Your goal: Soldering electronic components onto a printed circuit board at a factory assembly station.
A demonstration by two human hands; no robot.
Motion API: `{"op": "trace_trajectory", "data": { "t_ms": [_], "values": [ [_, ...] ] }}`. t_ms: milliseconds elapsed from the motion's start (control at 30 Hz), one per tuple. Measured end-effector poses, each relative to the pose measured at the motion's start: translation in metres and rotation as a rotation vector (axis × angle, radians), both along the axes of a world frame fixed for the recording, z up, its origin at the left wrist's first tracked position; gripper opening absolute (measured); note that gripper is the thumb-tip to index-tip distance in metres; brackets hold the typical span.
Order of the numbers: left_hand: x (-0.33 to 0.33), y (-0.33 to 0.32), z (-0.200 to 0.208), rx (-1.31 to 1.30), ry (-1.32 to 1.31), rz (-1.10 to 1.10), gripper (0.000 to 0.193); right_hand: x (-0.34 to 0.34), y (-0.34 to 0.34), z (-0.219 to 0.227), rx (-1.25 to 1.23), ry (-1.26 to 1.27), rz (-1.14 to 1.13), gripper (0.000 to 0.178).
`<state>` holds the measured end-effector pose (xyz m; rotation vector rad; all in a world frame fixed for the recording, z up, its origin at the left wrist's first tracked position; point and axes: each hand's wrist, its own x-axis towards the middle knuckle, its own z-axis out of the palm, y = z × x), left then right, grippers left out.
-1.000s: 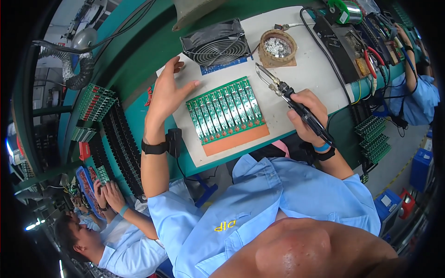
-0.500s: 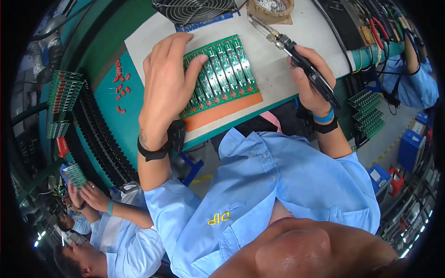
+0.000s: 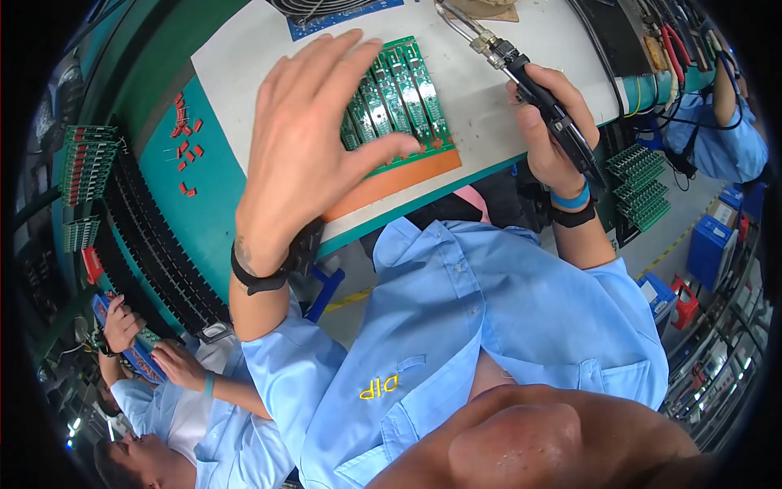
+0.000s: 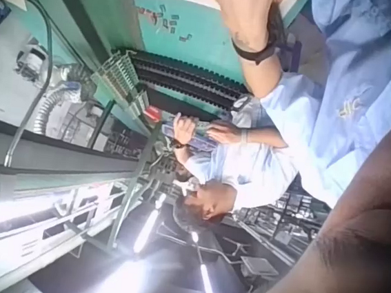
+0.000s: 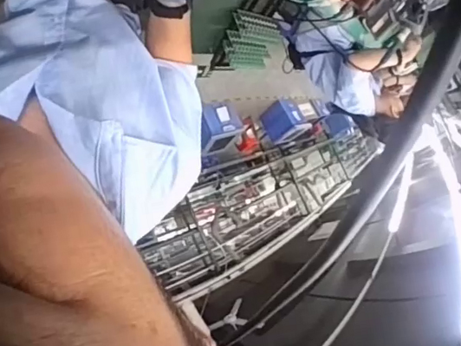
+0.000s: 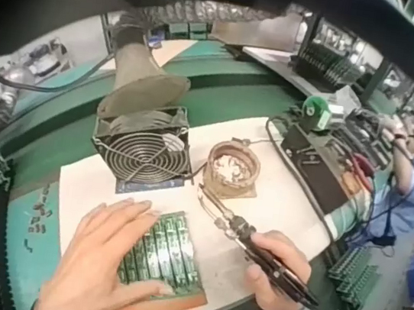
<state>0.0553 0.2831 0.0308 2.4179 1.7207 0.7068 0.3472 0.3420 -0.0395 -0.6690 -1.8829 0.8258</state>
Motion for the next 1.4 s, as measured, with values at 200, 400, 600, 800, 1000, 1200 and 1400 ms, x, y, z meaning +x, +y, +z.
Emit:
{"op": "trace_trajectory", "data": {
  "t_ms": [200, 400, 600, 800, 1000, 1200, 1400],
  "values": [
    [0.009, 0.002, -0.021, -0.095, 0.024, 0.013, 0.083, 0.006, 0.001, -0.006, 0.021, -0.010, 0.004, 0.045],
    [0.009, 0.006, -0.026, -0.111, -0.017, 0.025, 0.084, 0.009, 0.003, -0.005, 0.009, -0.048, 0.001, 0.045],
    [0.010, 0.003, -0.026, -0.127, -0.017, 0.045, 0.084, 0.006, -0.001, -0.003, -0.070, -0.027, 0.064, 0.044],
    [0.008, 0.000, -0.028, -0.097, -0.035, 0.062, 0.084, 0.002, -0.005, 0.001, -0.056, -0.140, 0.146, 0.041],
    [0.008, -0.004, -0.027, -0.117, -0.014, 0.051, 0.085, -0.004, -0.017, 0.007, -0.062, -0.153, 0.139, 0.041],
    [0.002, -0.001, -0.029, -0.069, 0.050, 0.025, 0.083, -0.003, -0.036, 0.006, -0.214, -0.063, 0.053, 0.046],
    [0.012, 0.007, -0.031, -0.071, -0.028, 0.020, 0.065, 0.022, -0.027, -0.002, -0.014, -0.003, 0.162, 0.046]
  ]
}}
